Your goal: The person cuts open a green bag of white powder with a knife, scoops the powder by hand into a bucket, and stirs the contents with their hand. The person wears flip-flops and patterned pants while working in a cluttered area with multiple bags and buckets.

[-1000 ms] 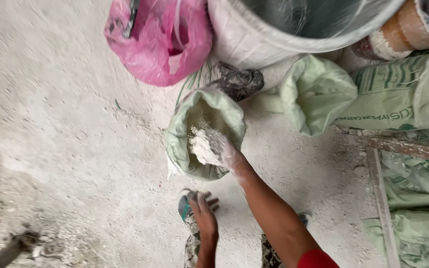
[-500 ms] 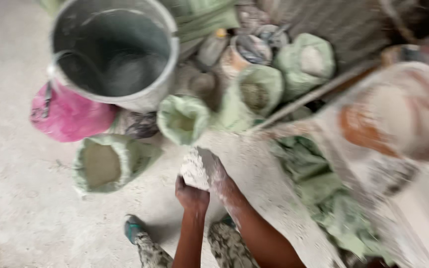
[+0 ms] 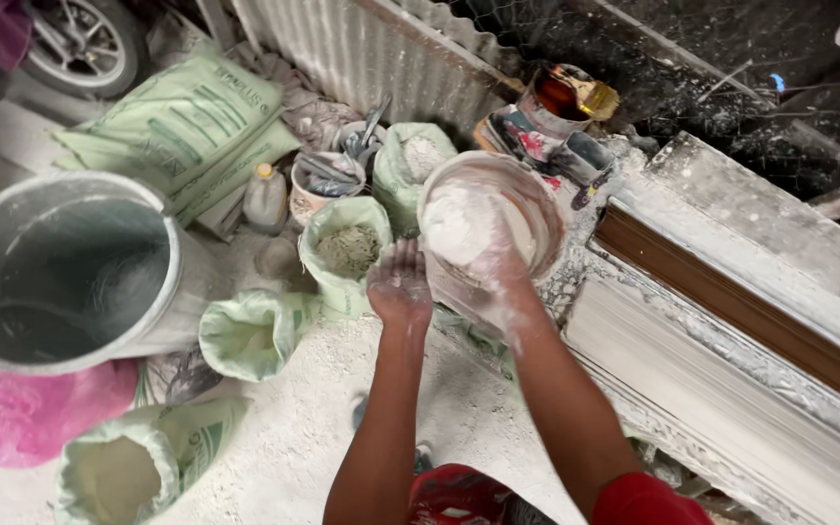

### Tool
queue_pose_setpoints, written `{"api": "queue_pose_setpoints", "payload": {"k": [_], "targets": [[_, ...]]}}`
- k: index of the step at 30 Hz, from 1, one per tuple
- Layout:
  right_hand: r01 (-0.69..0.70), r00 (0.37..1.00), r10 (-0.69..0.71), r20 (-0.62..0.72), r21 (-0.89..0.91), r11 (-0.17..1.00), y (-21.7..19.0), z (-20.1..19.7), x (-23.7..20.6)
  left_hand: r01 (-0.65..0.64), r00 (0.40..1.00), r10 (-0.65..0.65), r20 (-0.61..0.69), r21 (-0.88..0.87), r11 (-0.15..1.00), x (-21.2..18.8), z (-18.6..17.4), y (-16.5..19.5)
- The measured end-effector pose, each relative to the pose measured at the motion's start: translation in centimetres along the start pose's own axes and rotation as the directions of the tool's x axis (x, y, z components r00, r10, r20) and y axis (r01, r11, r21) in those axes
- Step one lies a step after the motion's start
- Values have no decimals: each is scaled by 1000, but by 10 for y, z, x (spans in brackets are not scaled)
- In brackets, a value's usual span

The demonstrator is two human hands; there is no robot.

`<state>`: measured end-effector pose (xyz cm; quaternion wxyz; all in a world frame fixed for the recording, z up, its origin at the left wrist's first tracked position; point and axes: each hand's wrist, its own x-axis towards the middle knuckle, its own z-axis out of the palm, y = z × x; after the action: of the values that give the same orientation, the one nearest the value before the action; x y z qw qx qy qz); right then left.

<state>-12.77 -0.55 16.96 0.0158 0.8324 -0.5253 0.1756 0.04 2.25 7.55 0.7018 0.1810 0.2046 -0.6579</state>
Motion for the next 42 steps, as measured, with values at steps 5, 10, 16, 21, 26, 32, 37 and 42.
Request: {"api": "queue_pose_setpoints", "payload": {"k": [5, 10, 16, 21, 26, 32, 37, 42], "targets": [[-328, 943, 301, 142, 243, 913, 75, -6, 4, 48, 999, -49, 8, 82, 995, 33, 30, 1], [-619, 779, 500, 377, 343, 707, 115, 26, 7, -21, 981, -72, 181, 468, 884, 59, 73, -13], [-806, 592, 479, 648, 490, 333, 148, 35, 22, 51, 944, -275, 184, 741, 670, 74, 112, -36], [-806, 591, 548, 591, 420, 416, 146, 19, 34, -146, 899, -360, 252, 944, 295, 82, 121, -56], [-705, 702, 633, 326, 193, 683, 137, 1, 30, -601, 773, -347, 531, 789, -130, 81, 123, -72], [-616, 766, 575, 288, 74, 784, 143, 20, 14, -586, 708, -506, 492, 810, -33, 87, 123, -72], [-551, 815, 507, 282, 104, 828, 144, 29, 11, -603, 735, -327, 594, 793, 85, 83, 114, -62], [-694, 714, 651, 258, 386, 607, 150, 17, 11, -682, 730, -89, 678, 732, -14, 76, 98, -45]]}}
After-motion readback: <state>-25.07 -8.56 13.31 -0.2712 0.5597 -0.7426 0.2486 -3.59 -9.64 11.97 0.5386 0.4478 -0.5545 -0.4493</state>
